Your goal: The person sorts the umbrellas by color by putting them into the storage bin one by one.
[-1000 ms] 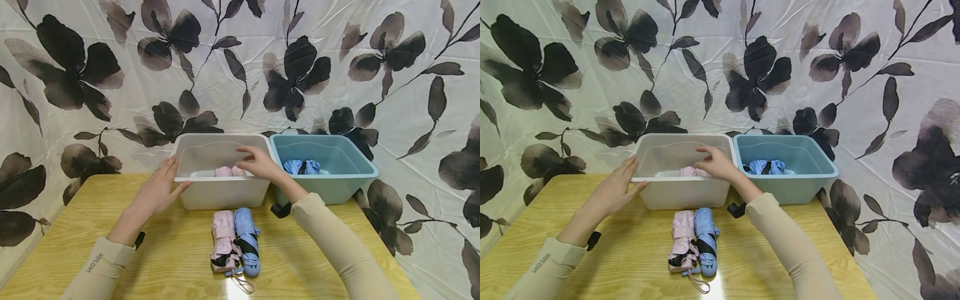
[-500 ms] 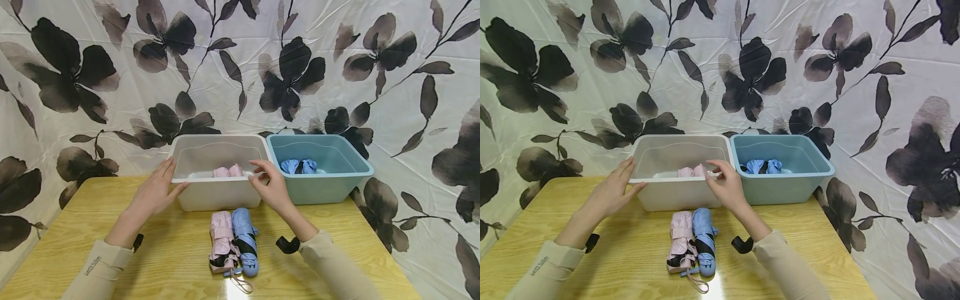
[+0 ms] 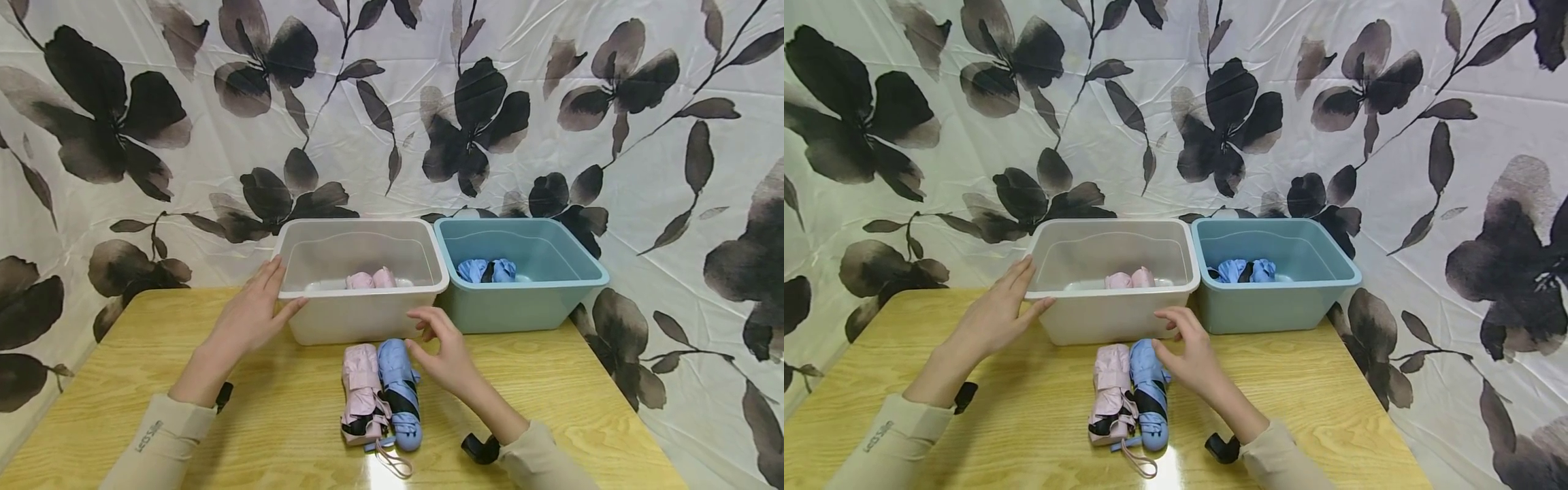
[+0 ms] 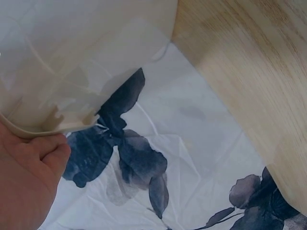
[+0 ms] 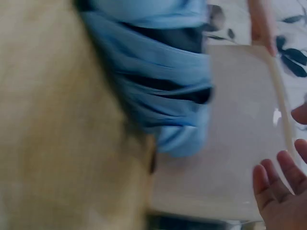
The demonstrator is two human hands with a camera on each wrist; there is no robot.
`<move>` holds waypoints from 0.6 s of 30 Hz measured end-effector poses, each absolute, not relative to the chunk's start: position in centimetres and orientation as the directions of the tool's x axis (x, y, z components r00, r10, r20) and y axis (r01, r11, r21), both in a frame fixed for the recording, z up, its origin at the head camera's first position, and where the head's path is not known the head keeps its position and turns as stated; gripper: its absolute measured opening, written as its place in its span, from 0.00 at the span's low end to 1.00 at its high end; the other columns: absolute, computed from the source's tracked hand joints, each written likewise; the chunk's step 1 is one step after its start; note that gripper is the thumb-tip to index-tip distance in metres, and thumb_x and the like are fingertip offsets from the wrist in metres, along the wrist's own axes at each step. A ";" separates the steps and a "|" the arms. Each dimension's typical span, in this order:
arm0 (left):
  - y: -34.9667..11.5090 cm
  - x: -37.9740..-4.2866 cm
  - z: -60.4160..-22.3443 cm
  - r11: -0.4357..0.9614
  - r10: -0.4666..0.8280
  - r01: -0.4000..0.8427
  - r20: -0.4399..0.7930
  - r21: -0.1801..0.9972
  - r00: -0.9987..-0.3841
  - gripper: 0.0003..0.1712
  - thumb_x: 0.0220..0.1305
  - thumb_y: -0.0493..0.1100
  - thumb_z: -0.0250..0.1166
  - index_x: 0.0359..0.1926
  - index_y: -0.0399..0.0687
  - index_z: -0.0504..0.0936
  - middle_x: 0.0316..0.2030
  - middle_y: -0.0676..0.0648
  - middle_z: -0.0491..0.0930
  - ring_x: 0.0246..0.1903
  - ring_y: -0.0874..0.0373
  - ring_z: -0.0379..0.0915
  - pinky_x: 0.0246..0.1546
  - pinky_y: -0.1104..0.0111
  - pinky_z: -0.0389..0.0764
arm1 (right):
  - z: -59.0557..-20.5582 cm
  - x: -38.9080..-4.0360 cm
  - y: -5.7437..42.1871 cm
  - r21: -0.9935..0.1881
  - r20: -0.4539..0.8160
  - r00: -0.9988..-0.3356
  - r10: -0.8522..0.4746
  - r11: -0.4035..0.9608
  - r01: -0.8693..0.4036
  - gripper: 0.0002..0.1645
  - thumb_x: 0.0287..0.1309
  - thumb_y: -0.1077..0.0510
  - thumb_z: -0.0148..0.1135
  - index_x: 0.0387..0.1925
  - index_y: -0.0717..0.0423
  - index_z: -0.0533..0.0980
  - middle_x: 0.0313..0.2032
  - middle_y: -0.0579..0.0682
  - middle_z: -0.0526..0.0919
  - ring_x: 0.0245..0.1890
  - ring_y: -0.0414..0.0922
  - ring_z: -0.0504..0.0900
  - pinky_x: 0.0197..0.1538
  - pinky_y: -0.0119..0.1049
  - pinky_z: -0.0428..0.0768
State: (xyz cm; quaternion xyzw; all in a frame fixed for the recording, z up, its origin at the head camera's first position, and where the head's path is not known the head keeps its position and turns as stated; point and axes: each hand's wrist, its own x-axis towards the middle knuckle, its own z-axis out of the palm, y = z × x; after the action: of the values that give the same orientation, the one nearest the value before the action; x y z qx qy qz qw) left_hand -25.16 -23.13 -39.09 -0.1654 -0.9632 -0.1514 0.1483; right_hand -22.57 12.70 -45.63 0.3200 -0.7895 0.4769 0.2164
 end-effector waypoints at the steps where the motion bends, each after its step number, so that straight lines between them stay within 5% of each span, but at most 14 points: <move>1: -23.1 -25.2 -39.0 0.899 0.275 0.365 0.338 0.242 -0.900 0.53 0.78 0.67 0.53 0.80 0.29 0.49 0.80 0.29 0.47 0.79 0.31 0.44 0.77 0.39 0.53 | -46.0 -22.4 12.7 -0.617 0.618 -0.715 -0.329 0.361 -0.699 0.29 0.59 0.68 0.72 0.62 0.62 0.76 0.60 0.56 0.77 0.49 0.57 0.80 0.45 0.47 0.86; 12: -23.2 -25.2 -38.8 0.901 0.275 0.363 0.333 0.238 -0.902 0.53 0.77 0.67 0.52 0.80 0.29 0.49 0.80 0.29 0.48 0.78 0.30 0.44 0.77 0.39 0.53 | -48.0 -21.7 12.1 -0.487 0.297 -0.796 -0.527 0.633 -0.601 0.49 0.58 0.47 0.77 0.75 0.58 0.66 0.72 0.59 0.67 0.68 0.58 0.72 0.68 0.56 0.76; 18: -23.2 -25.2 -38.9 0.904 0.276 0.359 0.322 0.233 -0.905 0.53 0.78 0.67 0.52 0.80 0.28 0.48 0.80 0.29 0.47 0.79 0.31 0.43 0.77 0.39 0.52 | -48.1 -21.8 11.5 -0.491 0.167 -0.826 -0.539 0.681 -0.544 0.54 0.60 0.40 0.75 0.79 0.56 0.61 0.76 0.59 0.62 0.70 0.61 0.70 0.67 0.60 0.76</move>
State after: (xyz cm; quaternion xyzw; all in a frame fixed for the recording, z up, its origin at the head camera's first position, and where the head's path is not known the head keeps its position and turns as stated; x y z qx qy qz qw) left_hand -25.20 -23.23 -38.94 -0.1645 -0.9653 -0.1447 0.1422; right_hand -21.80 11.51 -48.07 0.2952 -0.9168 0.2690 0.0045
